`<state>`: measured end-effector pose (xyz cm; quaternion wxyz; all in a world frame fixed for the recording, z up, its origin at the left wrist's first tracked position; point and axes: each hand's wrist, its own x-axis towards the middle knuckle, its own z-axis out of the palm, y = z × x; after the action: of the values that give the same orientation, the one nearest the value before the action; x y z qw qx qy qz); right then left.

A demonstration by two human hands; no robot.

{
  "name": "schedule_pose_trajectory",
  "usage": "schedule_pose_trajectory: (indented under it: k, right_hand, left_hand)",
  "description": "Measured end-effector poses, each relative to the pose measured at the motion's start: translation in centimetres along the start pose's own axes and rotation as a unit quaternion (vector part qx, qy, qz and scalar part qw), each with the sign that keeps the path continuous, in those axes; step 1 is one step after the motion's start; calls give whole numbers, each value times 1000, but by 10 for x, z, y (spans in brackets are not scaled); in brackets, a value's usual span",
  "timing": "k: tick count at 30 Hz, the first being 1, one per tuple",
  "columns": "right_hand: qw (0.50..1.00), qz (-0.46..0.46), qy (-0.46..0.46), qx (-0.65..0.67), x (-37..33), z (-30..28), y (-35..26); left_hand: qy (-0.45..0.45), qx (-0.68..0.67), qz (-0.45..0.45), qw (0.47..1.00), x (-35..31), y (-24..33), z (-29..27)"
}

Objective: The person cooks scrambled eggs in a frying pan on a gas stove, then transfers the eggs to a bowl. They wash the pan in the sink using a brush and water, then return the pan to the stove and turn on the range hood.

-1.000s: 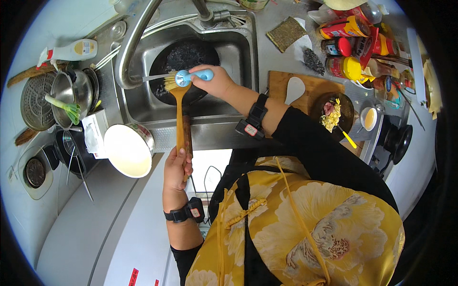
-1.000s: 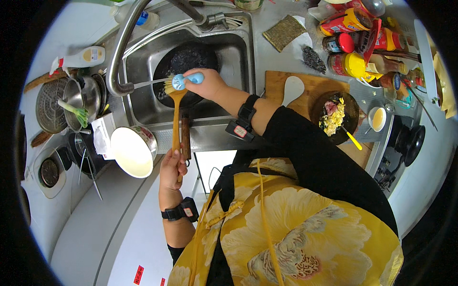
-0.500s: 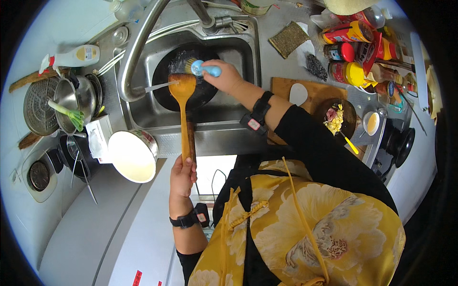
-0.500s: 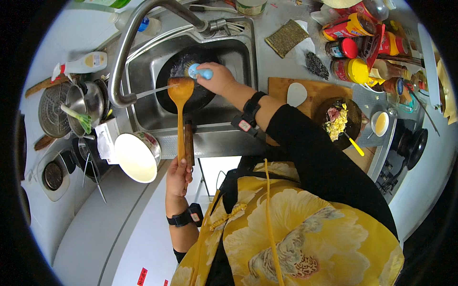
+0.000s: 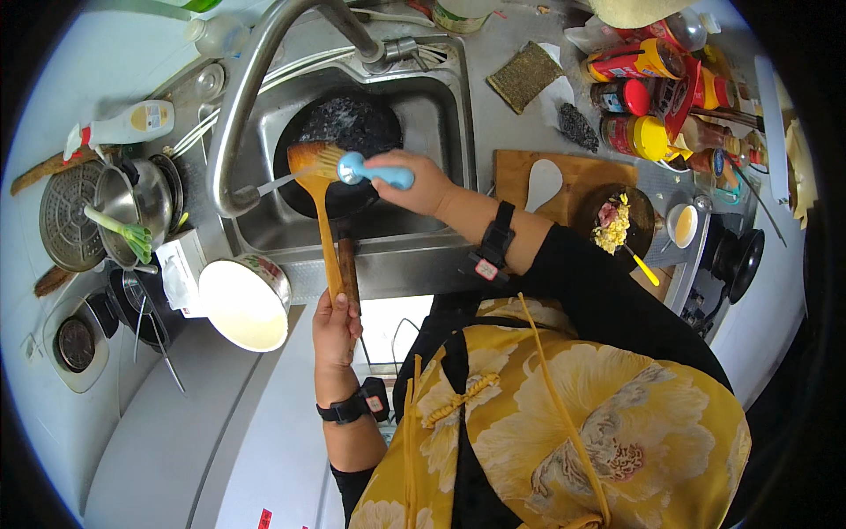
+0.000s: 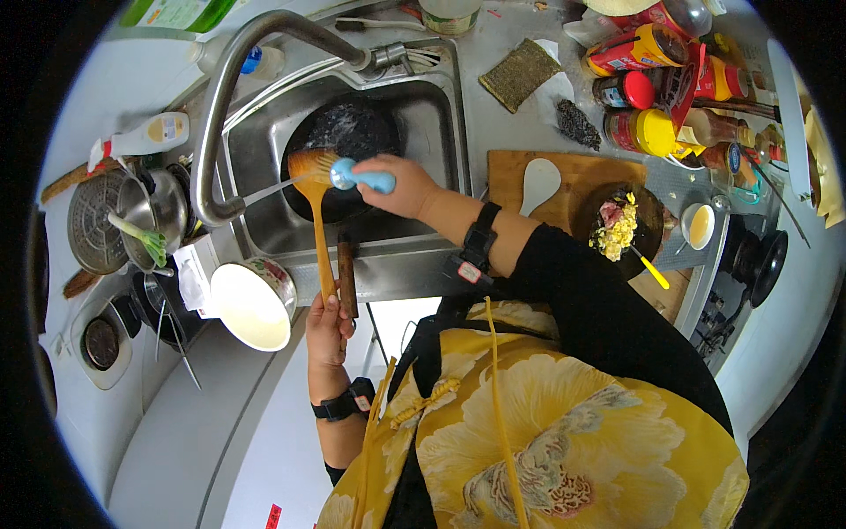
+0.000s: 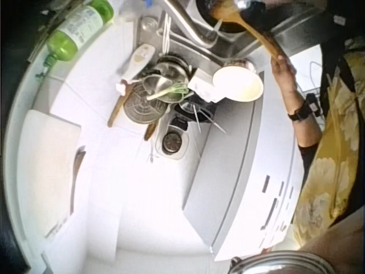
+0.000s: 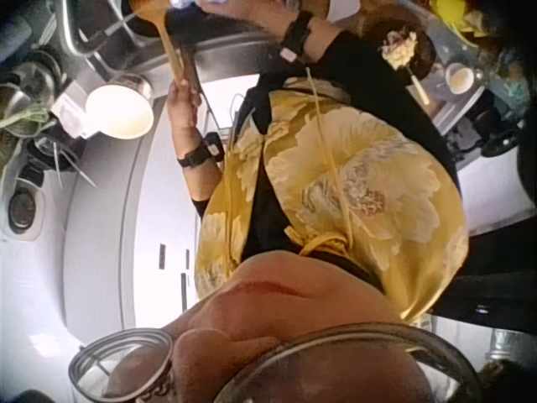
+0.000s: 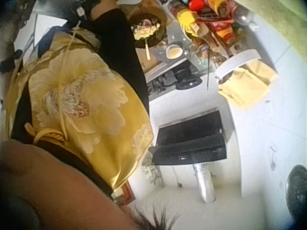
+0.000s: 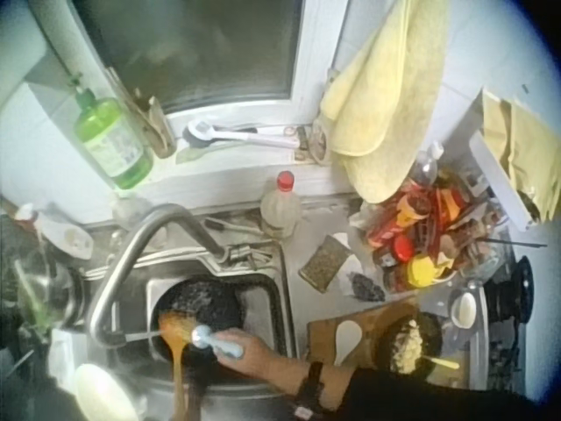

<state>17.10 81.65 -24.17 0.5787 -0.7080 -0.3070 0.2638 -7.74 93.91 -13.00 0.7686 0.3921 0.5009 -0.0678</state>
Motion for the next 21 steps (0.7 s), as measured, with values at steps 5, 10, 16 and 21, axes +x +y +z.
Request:
schedule_pose_trajectory:
  k: [5,10,16,21]
  right_hand:
    - [993,40,113,-18,-7,-3,7]
    - [993,57,78,-65,-7,-3,12]
    - [975,114,190,-24,12,-30,4]
    - [976,86,131,154,9,-18,-18]
  left_hand:
    - [23,38,-16,999,4,-2,2]
    - [36,181,24,983,10,-13,-7]
    - [214,669,127,701,3,-14,-17]
    - [253,721,105,637,-1,-11,-10]
